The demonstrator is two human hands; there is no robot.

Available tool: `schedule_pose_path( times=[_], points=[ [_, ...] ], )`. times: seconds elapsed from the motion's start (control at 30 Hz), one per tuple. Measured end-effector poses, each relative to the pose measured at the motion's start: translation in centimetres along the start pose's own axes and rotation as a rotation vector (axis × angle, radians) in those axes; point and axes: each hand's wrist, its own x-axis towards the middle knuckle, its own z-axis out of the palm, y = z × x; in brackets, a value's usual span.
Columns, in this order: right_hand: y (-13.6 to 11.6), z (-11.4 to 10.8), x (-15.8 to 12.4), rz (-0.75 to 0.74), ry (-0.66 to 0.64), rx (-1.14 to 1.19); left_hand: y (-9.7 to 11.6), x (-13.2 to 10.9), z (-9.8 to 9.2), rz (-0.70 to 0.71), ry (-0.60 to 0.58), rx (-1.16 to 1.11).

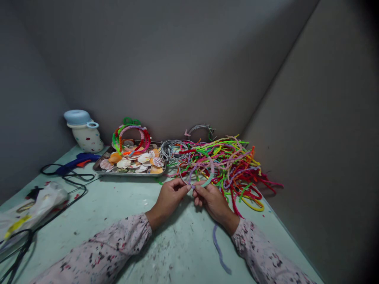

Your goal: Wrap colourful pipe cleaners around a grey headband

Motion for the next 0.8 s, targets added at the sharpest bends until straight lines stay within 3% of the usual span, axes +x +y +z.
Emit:
schedule_pose_path(
  times=[0.8],
  points=[
    [-0.20,-0.01,0.00,0.025,0.003,0.008,-0.33,0.19,0.04,-0.010,0.024,-0.058]
  ],
)
